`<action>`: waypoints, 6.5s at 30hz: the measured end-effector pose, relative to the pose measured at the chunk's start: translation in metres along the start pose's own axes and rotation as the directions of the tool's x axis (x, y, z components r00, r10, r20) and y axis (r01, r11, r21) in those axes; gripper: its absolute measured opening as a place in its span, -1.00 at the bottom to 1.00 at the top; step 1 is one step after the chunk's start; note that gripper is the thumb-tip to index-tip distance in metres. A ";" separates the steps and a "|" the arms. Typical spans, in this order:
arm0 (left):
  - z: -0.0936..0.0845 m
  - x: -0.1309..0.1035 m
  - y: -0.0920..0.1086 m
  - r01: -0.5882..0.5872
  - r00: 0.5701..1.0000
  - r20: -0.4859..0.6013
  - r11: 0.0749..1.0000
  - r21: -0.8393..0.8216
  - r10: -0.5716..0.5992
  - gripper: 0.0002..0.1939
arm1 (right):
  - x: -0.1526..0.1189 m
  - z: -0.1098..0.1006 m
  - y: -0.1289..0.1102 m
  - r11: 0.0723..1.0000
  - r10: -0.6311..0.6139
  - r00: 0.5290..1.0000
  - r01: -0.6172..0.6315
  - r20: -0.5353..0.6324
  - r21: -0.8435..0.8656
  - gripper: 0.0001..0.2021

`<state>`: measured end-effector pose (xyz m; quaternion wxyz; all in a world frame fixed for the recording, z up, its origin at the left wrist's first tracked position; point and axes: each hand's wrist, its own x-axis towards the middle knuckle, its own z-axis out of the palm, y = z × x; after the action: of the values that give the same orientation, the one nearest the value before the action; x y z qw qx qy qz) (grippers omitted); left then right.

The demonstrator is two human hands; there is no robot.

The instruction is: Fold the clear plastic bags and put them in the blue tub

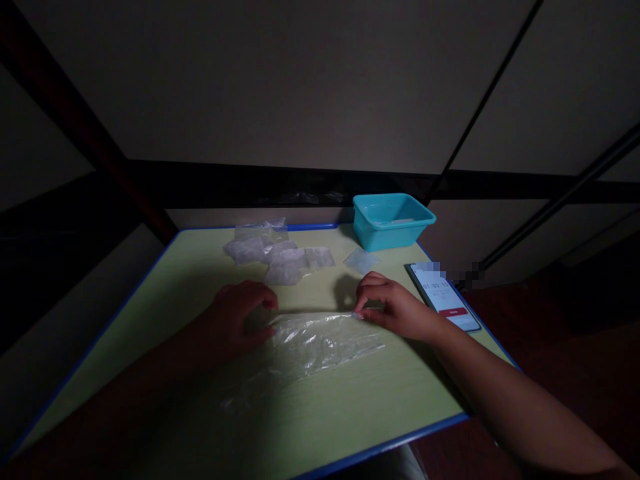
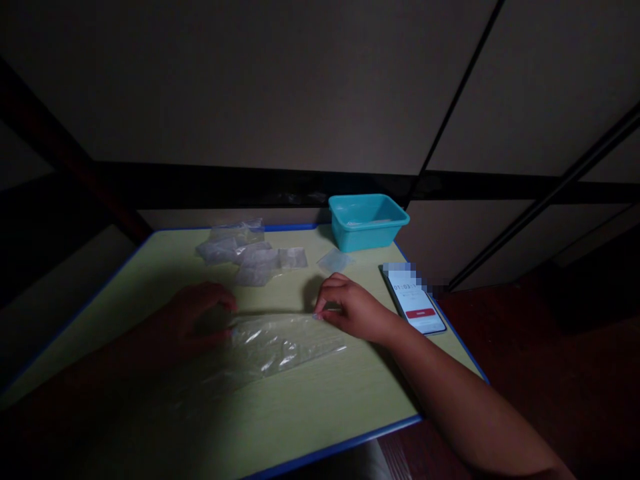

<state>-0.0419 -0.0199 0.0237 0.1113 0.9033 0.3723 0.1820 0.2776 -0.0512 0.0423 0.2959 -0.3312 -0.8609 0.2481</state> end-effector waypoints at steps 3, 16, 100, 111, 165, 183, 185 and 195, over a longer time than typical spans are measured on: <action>0.006 -0.001 0.004 -0.036 0.999 -0.026 0.999 0.018 0.037 -0.63 | 0.000 0.000 0.000 1.000 -0.008 1.000 0.008 0.000 0.003 -0.92; 0.011 -0.001 0.033 -0.340 0.940 0.039 0.929 0.149 0.338 -0.78 | -0.002 -0.003 0.001 1.000 0.009 0.984 -0.011 0.178 0.009 -0.89; 0.041 -0.006 0.042 -0.458 0.888 0.095 0.881 0.119 0.449 -0.67 | -0.017 0.058 -0.028 0.900 0.205 0.899 -0.018 0.386 -0.436 -0.23; 0.042 -0.005 0.040 -0.397 0.914 0.137 0.912 0.103 0.382 -0.69 | -0.039 0.049 -0.028 0.764 0.477 0.855 -0.289 0.204 -0.576 -0.25; 0.015 0.008 0.009 -0.101 0.986 0.114 0.975 -0.198 0.125 -0.87 | -0.016 0.050 -0.021 0.817 0.348 0.912 -0.182 0.216 -0.548 -0.42; 0.007 0.005 0.010 -0.162 0.984 0.054 0.977 -0.135 0.170 -0.67 | -0.016 0.052 -0.019 0.810 0.364 0.903 -0.186 0.228 -0.556 -0.46; 0.016 0.002 0.014 -0.179 0.983 0.045 0.983 -0.038 0.180 -0.54 | -0.017 0.053 -0.018 0.802 0.366 0.904 -0.185 0.223 -0.567 -0.46; 0.025 -0.004 0.038 -0.081 0.940 0.340 0.972 0.221 0.001 -0.41 | -0.017 0.053 -0.017 0.801 0.350 0.906 -0.160 0.236 -0.577 -0.46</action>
<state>-0.0105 -0.0513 0.0131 0.0633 0.9354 0.3475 -0.0178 0.2454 -0.0863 0.0099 0.0039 -0.4694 -0.8791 0.0828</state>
